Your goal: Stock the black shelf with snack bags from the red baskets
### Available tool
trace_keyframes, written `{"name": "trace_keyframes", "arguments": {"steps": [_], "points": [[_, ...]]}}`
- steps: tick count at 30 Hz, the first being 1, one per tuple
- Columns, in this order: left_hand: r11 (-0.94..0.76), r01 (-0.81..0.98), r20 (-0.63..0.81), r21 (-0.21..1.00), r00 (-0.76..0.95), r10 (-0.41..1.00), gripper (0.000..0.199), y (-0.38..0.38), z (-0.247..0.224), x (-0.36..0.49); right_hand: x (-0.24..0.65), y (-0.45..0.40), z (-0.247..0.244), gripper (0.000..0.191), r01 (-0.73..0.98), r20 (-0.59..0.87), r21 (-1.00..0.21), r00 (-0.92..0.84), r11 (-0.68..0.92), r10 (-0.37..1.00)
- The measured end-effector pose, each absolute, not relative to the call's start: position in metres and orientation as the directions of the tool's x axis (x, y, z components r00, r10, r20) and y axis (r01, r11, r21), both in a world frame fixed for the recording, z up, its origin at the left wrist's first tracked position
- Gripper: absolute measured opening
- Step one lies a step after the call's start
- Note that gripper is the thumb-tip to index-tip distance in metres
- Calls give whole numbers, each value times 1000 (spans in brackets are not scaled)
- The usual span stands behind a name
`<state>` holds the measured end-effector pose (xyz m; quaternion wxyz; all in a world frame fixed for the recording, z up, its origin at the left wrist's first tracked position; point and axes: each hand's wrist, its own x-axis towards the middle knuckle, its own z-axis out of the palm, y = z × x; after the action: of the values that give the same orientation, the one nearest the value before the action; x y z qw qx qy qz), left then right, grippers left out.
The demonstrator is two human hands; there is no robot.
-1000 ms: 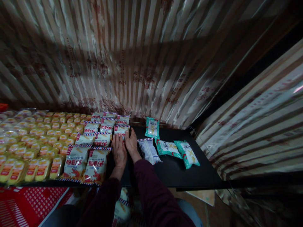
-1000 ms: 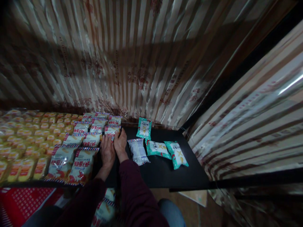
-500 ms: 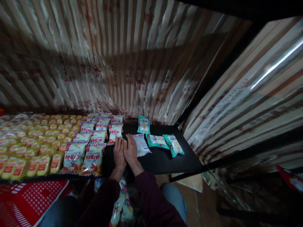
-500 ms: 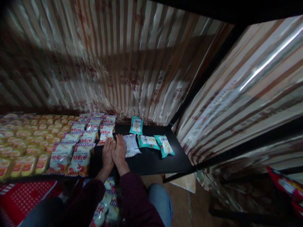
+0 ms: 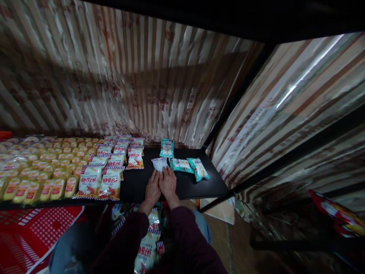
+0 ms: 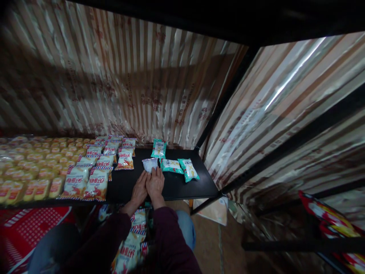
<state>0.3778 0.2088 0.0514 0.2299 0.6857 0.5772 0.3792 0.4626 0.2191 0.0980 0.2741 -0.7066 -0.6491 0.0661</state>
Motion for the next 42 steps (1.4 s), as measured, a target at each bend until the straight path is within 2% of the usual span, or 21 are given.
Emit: {"name": "trace_keyframes", "arguments": {"steps": [7,14,20,25,30,33,38,42], "points": [[-191,559,216,807,21,976,47,185,56,372,462,195,101,42,893,190,-447,148,-49,971],[-29,335,102,942,-204,974,43,142,49,363,451,153,101,48,907,194,-420,117,-25,974],[100,265,-4,959,-342,940,33,118,48,348,444,120,96,47,916,203,-400,70,17,977],[194,225,-104,955,-357,928,28,108,47,337,444,104,88,48,868,217,-493,48,67,975],[237,-8,-227,972,-310,923,25,97,52,344,446,100,85,49,756,192,-651,68,75,979],[209,-17,-202,978,-343,918,29,95,58,351,448,100,89,55,669,137,-742,82,47,987],[109,135,-51,985,-378,925,36,89,64,360,449,101,97,60,518,31,-855,103,-27,994],[10,276,96,961,-367,925,41,77,68,367,445,97,96,61,263,-58,-961,117,-87,991]]}}
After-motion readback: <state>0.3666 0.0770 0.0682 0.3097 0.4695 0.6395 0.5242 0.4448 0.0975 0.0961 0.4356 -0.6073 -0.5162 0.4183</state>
